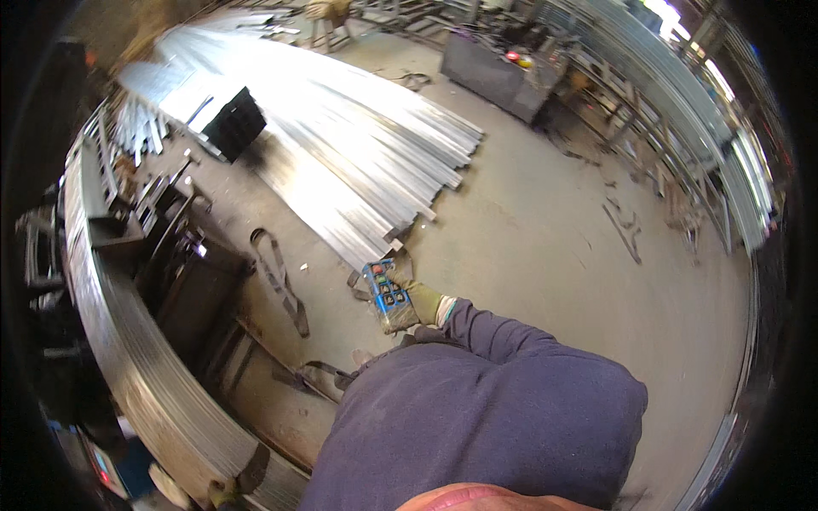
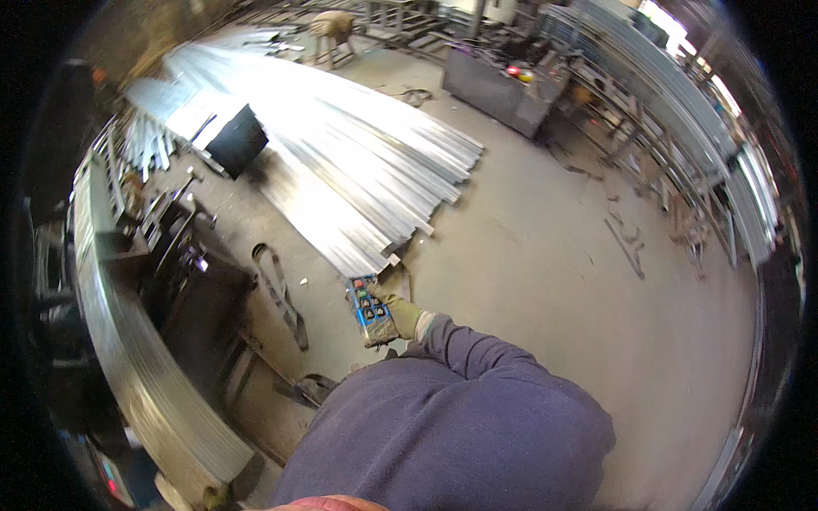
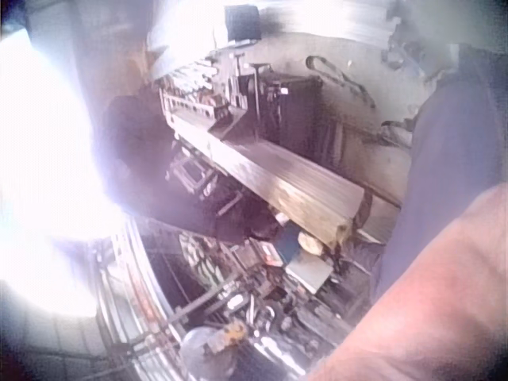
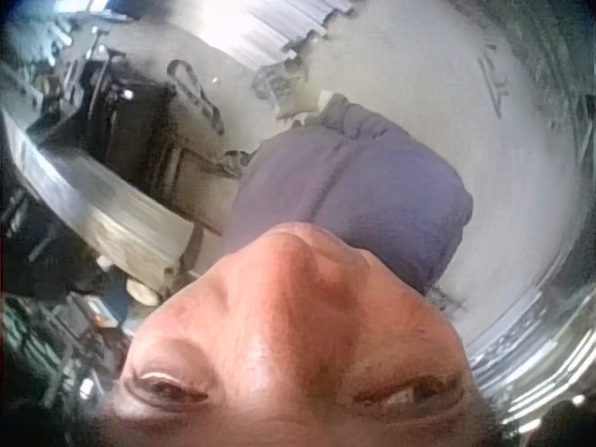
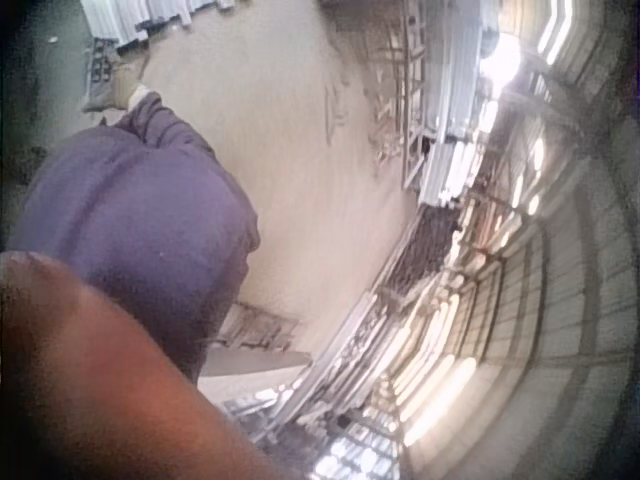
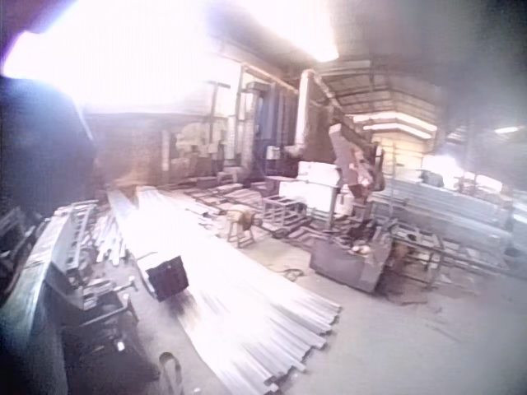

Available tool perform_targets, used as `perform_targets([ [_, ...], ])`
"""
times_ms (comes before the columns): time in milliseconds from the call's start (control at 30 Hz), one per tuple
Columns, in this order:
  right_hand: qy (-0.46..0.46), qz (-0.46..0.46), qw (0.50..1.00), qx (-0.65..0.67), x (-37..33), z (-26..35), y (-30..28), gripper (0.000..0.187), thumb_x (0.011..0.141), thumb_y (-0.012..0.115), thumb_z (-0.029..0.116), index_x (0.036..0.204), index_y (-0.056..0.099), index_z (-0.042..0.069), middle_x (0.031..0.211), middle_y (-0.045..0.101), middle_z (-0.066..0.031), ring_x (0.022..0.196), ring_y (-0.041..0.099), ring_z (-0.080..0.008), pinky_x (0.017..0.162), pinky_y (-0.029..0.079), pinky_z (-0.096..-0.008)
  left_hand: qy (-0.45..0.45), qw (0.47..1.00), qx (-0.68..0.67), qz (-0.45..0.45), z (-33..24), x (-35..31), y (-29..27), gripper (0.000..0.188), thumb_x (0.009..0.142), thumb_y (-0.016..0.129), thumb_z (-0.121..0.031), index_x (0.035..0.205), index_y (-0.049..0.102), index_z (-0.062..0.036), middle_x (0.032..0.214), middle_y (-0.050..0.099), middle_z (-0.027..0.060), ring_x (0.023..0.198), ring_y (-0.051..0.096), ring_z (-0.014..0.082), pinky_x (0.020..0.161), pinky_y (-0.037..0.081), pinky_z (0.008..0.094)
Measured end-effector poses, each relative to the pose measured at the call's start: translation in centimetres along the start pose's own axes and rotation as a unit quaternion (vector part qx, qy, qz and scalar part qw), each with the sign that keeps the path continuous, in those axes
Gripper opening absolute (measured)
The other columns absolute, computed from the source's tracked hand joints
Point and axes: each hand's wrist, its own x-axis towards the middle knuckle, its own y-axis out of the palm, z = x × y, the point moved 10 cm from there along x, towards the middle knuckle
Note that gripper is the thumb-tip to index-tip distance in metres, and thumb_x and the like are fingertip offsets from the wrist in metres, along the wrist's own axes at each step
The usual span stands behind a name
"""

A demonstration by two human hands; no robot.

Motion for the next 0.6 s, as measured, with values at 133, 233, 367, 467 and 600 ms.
perform_targets([
  [133,-0.025,0.052,0.998,0.001,-0.1,2.7,0.8,0.057,0.091,0.071,0.059,0.118,0.07,0.009,0.104,0.075,-0.0083,0.09,0.074,-0.0252,0.08,0.064,-0.0523,0.063,0.994,-0.078,0.043,1.6,-2.0,2.6,0.086,0.06,0.087,-0.043,0.132,0.058,-0.0048,0.134,0.06,0.0191,0.119,0.063,0.0356,0.096,0.054,0.0447],
  [233,-0.179,0.11,0.931,-0.297,-1.8,5.9,2.3,0.062,0.082,0.082,0.037,0.135,0.056,0.019,0.115,0.07,-0.0087,0.1,0.07,-0.0246,0.087,0.064,-0.0499,0.08,0.989,-0.104,0.066,3.4,-4.0,4.4,0.094,0.054,0.091,-0.045,0.131,0.058,-0.0022,0.134,0.058,0.0207,0.119,0.063,0.0368,0.097,0.055,0.0449],
  [367,-0.205,0.039,0.916,-0.342,-3.3,7.5,-0.4,0.075,0.083,0.078,0.059,0.134,0.058,0.007,0.116,0.066,-0.0148,0.106,0.067,-0.0349,0.091,0.06,-0.0607,0.061,0.992,-0.086,0.071,4.0,-6.8,4.8,0.104,0.046,0.098,-0.047,0.129,0.058,0.0014,0.136,0.057,0.0227,0.12,0.062,0.0383,0.097,0.055,0.0452],
  [467,-0.039,0.02,0.99,-0.134,-3.9,6.3,-4.2,0.06,0.092,0.073,0.048,0.134,0.057,0.009,0.114,0.067,-0.01,0.1,0.067,-0.0241,0.091,0.06,-0.0506,0.043,0.997,0.0,0.059,2.8,-9.1,2.4,0.074,0.062,0.093,-0.031,0.125,0.065,-0.0036,0.128,0.061,0.0182,0.117,0.064,0.034,0.096,0.055,0.0416],
  [600,-0.22,0.001,0.85,-0.48,-6.3,10.3,-4.5,0.05,0.1,0.062,0.052,0.125,0.061,0.009,0.104,0.068,-0.0076,0.093,0.067,-0.02,0.084,0.061,-0.0442,-0.043,0.997,0.031,0.053,-0.5,-12.5,-1.8,0.054,0.092,0.06,-0.054,0.119,0.075,-0.0092,0.118,0.073,0.0194,0.111,0.07,0.0378,0.095,0.055,0.0477],
])
